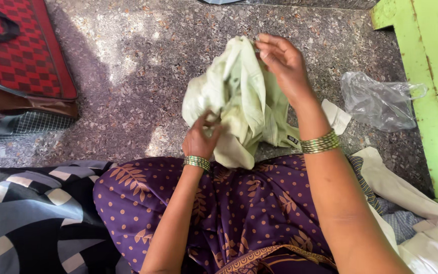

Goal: The person buttons a shirt, spreads it flat on the floor, and folds the sides and sleeves inward before completing the fold.

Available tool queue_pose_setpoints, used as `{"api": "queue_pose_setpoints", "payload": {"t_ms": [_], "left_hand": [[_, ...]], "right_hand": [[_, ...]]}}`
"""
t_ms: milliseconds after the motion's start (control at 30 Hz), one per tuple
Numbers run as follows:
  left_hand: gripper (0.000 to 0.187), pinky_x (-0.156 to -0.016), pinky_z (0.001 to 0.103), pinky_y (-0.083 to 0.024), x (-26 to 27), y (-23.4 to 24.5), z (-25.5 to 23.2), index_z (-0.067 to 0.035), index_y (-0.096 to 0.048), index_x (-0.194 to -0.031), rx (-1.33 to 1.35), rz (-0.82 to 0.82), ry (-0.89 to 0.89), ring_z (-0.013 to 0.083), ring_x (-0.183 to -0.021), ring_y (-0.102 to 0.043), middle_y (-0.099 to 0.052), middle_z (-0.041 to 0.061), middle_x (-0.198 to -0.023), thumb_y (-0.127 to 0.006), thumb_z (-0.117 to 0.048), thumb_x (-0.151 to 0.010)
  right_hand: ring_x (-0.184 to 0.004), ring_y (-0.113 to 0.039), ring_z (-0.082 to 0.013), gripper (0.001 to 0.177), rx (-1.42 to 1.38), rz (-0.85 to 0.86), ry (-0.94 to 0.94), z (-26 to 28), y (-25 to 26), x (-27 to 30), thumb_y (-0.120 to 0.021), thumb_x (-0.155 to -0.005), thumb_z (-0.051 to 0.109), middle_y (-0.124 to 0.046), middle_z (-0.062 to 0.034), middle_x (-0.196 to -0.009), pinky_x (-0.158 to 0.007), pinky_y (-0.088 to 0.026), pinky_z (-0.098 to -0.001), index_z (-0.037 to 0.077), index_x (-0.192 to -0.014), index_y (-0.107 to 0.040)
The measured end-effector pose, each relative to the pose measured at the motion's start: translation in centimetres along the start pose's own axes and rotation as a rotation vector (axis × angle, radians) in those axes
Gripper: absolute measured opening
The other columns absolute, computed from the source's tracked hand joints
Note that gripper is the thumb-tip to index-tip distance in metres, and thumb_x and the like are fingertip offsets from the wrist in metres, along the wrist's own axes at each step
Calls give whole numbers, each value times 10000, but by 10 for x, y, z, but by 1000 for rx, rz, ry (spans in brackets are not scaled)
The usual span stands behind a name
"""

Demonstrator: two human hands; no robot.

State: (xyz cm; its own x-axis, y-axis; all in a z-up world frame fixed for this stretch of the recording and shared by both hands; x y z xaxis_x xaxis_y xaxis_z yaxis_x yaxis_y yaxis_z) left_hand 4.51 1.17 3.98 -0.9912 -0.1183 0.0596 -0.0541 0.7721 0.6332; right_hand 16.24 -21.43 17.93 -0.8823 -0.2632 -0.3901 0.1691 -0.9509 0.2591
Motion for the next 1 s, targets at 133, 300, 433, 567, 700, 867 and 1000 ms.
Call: {"api": "queue_pose_setpoints", "payload": {"t_ms": [133, 300, 433, 567, 700, 867, 1000], "left_hand": [[745, -751, 441, -590, -20, -17, 57, -90, -499, -1429, -22, -136, 83, 347, -1006, -701, -605, 202, -1337, -797, -365, -804], [647, -975, 507, -535, -38, -50, 108, -117, -546, -1413, -65, 3, 323, 386, -1186, -642, -593, 190, -1371, -754, -410, -875], [854, -966, 513, -500, -58, -68, 118, -42, -458, -1427, 74, -160, 320, 452, -1191, -573, -519, 289, -1376, -883, -352, -754], [811, -936, 488, -556, -51, -105, 113, -7, -455, -1381, 85, 100, 394, 401, -1099, -672, -656, 264, -1223, -865, -272, -734], [617, -806, 451, -630, -34, -64, 75, -40, -530, -1358, 214, -161, 236, 333, -941, -762, -729, 197, -1126, -742, -243, -815], [555, -735, 433, -594, 10, -86, -35, -118, -523, -1353, 33, 336, -363, 305, -813, -739, -763, 161, -902, -735, -297, -872], [638, -752, 403, -590, 38, -106, -39, -151, -529, -1452, 166, 664, -464, 271, -748, -752, -776, 115, -825, -685, -330, -860]], "right_hand": [[-982, -720, -248, 429, 587, -74, -192, -53, -25, 47, -685, -1024, 372, -703, -104, -1287, -817, -582, -366, 91, -1339, -613], [-933, -752, -240, 385, 600, -154, -549, -117, -38, 160, -620, -996, 434, -770, -63, -1151, -806, -601, -392, 122, -1217, -667], [-1088, -608, -385, 623, 953, -89, -446, -134, -46, 198, -793, -831, 441, -609, -226, -1205, -812, -549, -494, -9, -1221, -609], [-1173, -559, -405, 592, 1113, 18, -641, -161, -44, 203, -800, -758, 381, -606, -199, -1250, -861, -519, -568, -2, -1177, -631], [-897, -689, -309, 379, 583, -154, -703, -179, -15, 188, -648, -933, 347, -701, -153, -943, -800, -530, -439, 7, -1095, -684], [-641, -497, -167, 347, 337, -382, -457, -99, 23, 161, -594, -1104, 291, -558, -135, -707, -641, -406, -364, -28, -976, -636], [-595, -564, -162, 224, 548, -426, -345, -26, 12, 142, -613, -980, 236, -654, -95, -715, -567, -427, -335, 60, -1080, -708]]}}
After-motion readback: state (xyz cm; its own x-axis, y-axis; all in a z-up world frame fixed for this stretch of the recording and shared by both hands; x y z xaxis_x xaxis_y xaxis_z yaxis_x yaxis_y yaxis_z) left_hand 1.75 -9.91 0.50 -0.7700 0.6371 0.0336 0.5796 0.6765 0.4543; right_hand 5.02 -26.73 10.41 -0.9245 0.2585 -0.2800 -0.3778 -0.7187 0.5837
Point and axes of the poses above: each hand's wrist, its own x-axis away from the middle knuckle, its own y-axis out of the back of the hand, z = x × y, the point moved 3 cm from there along -x, towards the middle knuckle
